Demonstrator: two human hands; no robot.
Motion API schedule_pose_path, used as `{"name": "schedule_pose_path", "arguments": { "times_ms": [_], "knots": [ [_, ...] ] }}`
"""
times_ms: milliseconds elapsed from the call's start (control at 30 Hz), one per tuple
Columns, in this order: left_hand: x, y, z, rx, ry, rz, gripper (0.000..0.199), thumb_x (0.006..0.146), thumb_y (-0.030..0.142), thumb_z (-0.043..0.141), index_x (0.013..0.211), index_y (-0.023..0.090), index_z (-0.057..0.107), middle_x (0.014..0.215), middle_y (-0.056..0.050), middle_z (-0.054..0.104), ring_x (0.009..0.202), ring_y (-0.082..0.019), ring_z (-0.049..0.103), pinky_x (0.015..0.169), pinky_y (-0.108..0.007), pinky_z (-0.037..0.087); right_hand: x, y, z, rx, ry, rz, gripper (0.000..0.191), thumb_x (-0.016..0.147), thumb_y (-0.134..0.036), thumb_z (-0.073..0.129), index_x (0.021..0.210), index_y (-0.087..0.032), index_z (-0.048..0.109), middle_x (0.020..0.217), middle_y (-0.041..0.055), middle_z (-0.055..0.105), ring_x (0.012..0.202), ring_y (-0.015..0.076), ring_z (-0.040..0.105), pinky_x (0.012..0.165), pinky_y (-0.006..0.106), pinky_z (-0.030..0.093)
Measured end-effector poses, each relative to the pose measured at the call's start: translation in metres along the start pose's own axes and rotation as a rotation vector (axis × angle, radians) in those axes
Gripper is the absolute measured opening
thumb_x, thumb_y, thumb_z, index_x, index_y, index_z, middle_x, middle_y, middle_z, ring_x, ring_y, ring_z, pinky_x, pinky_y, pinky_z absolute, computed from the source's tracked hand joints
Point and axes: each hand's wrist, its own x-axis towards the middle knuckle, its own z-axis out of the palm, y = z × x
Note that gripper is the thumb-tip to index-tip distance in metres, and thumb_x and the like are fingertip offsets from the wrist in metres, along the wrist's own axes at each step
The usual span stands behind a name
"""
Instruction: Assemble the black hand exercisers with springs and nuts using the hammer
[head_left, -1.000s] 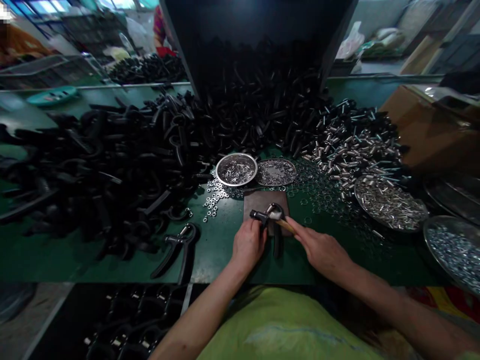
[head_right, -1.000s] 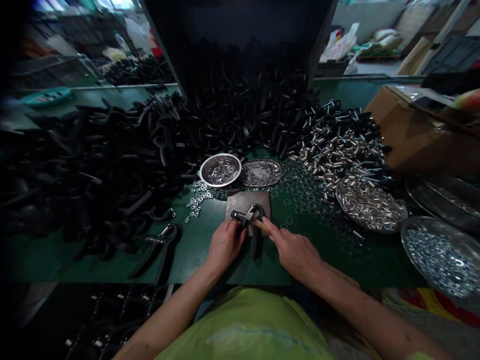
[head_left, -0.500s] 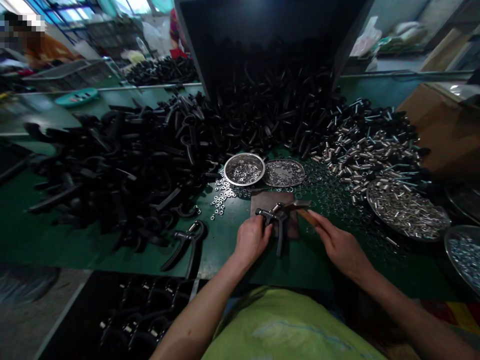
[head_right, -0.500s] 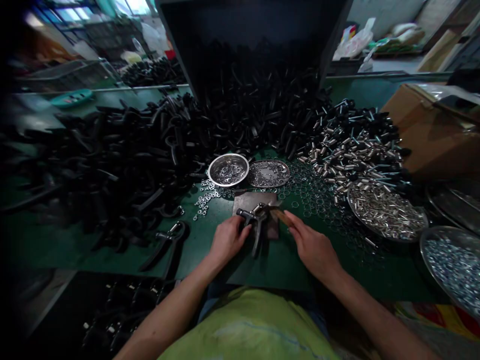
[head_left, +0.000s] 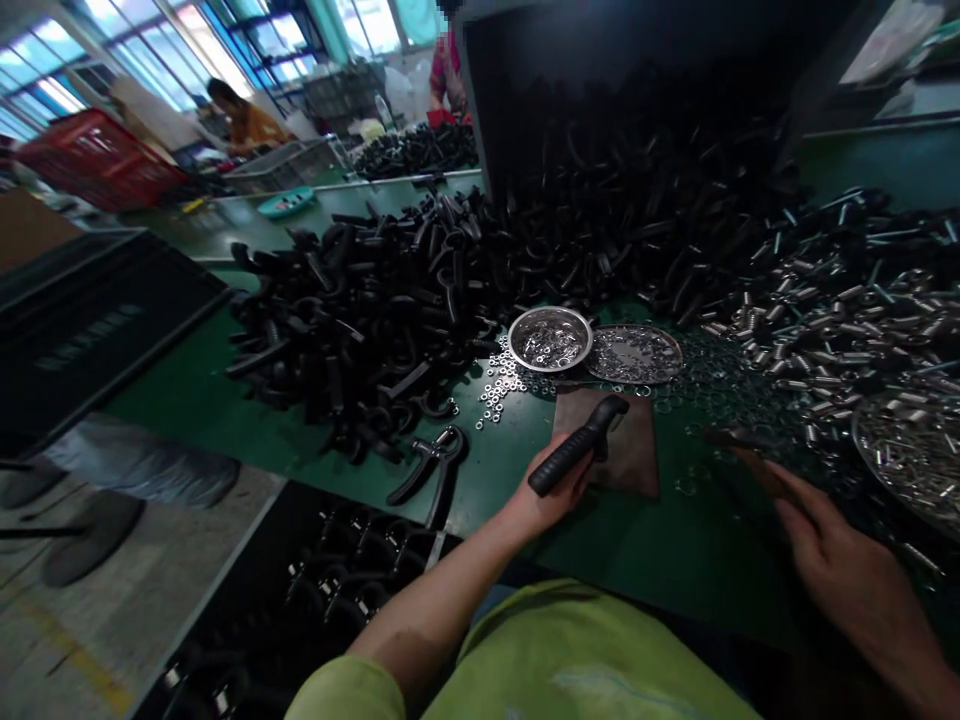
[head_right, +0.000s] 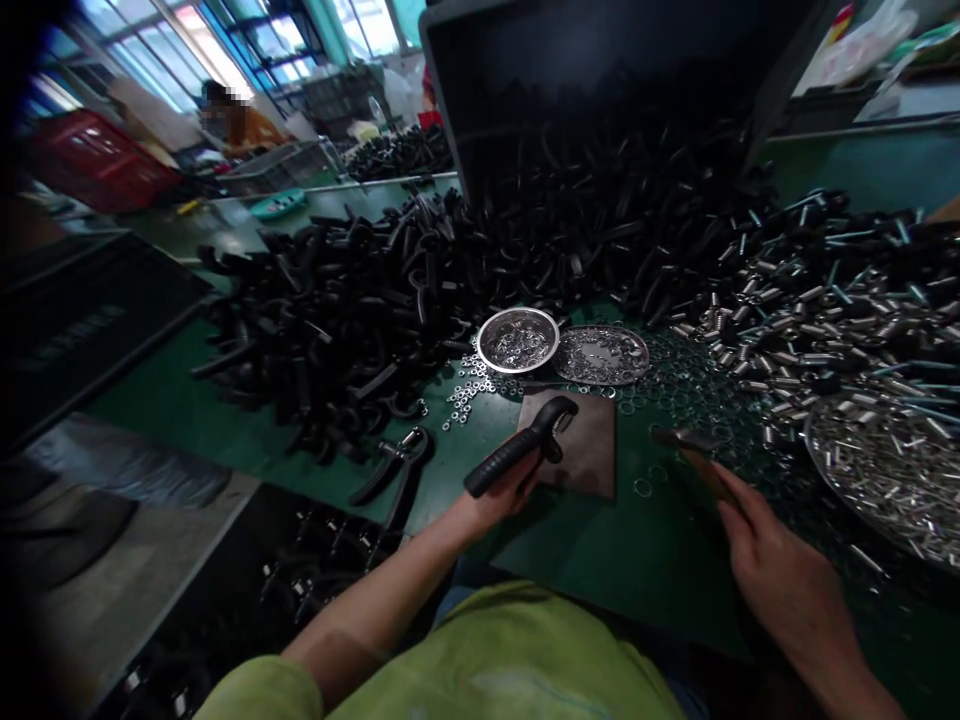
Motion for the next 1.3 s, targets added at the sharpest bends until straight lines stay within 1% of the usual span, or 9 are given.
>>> {"name": "schedule_pose_path", "arguments": {
  "times_ms": [167,333,533,700,800,900,1000,1133,1300],
  "knots": [
    [0.0,0.005,-0.008,-0.021,0.003,-0.006,0.016,0.088,0.033,0.045,0.09,0.02,0.054,0.08,-0.002,0.059,0.071,-0.014,0.056,0.064,-0.025,0.045,0.002,0.001,0.003,-0.088,0.068,-0.065,0.05,0.091,-0.044,0.029,0.135,-0.026,0.046,0.099,0.0149,0.07,0.061,0.0326,0.066,0.05,0.043,0.047],
    [-0.021,0.009,-0.057,0.205,0.094,-0.12,0.02,0.092,0.038,0.039,0.092,0.021,0.049,0.073,0.0,0.061,0.066,-0.015,0.057,0.058,-0.024,0.039,0.008,0.018,0.017,-0.226,0.271,-0.208,0.048,0.091,-0.04,0.037,0.136,-0.026,0.044,0.106,0.0125,0.067,0.076,0.0302,0.065,0.057,0.041,0.047],
    [-0.083,-0.052,-0.12,0.948,0.452,-0.204,0.024,0.091,0.039,0.039,0.093,0.018,0.051,0.081,-0.007,0.06,0.079,-0.024,0.058,0.068,-0.032,0.044,0.011,0.038,0.029,-0.392,0.328,-0.295,0.044,0.092,-0.035,0.034,0.127,-0.016,0.052,0.076,0.0105,0.062,0.071,0.0277,0.056,0.062,0.039,0.043],
    [-0.085,-0.066,-0.136,1.106,0.517,-0.059,0.02,0.089,0.031,0.043,0.092,0.015,0.054,0.091,-0.011,0.058,0.084,-0.025,0.055,0.078,-0.038,0.045,0.017,0.041,0.036,-0.39,0.34,-0.286,0.037,0.09,-0.032,0.039,0.119,-0.017,0.058,0.096,0.0121,0.062,0.088,0.029,0.054,0.069,0.04,0.043],
    [-0.038,-0.041,-0.139,1.008,0.56,0.044,0.023,0.089,0.031,0.044,0.102,0.015,0.054,0.101,-0.012,0.058,0.094,-0.025,0.054,0.085,-0.039,0.044,0.026,0.044,0.041,-0.306,0.371,-0.361,0.037,0.09,-0.034,0.042,0.115,-0.015,0.06,0.103,0.0131,0.06,0.094,0.0289,0.053,0.074,0.041,0.044],
    [0.046,-0.014,-0.137,0.892,0.433,0.181,0.024,0.091,0.022,0.039,0.105,0.018,0.058,0.107,-0.009,0.059,0.1,-0.022,0.052,0.091,-0.034,0.042,0.041,0.041,0.042,-0.186,0.419,-0.485,0.037,0.091,-0.035,0.041,0.111,-0.013,0.062,0.101,0.0135,0.06,0.094,0.027,0.053,0.081,0.041,0.044],
    [0.149,0.002,-0.133,0.898,0.242,0.104,0.029,0.09,0.019,0.039,0.107,0.019,0.062,0.111,-0.009,0.059,0.105,-0.022,0.05,0.094,-0.032,0.039,0.057,0.03,0.041,-0.109,0.42,-0.58,0.032,0.091,-0.031,0.042,0.11,-0.015,0.063,0.1,0.012,0.061,0.094,0.0249,0.054,0.085,0.041,0.045],
    [0.263,0.006,-0.124,0.879,0.189,0.022,0.032,0.087,0.019,0.043,0.113,0.02,0.062,0.104,-0.01,0.062,0.096,-0.021,0.056,0.084,-0.029,0.043,0.071,0.01,0.04,-0.019,0.398,-0.606,0.029,0.09,-0.026,0.044,0.108,-0.017,0.064,0.1,0.011,0.062,0.094,0.023,0.056,0.086,0.039,0.046],
    [0.32,0.003,-0.107,0.849,0.168,-0.026,0.031,0.079,0.015,0.052,0.107,0.019,0.065,0.108,-0.013,0.058,0.099,-0.027,0.056,0.08,-0.033,0.043,0.08,-0.007,0.035,0.026,0.341,-0.565,0.028,0.09,-0.018,0.045,0.11,-0.016,0.064,0.101,0.0107,0.06,0.096,0.0216,0.054,0.086,0.037,0.046]
  ]
}}
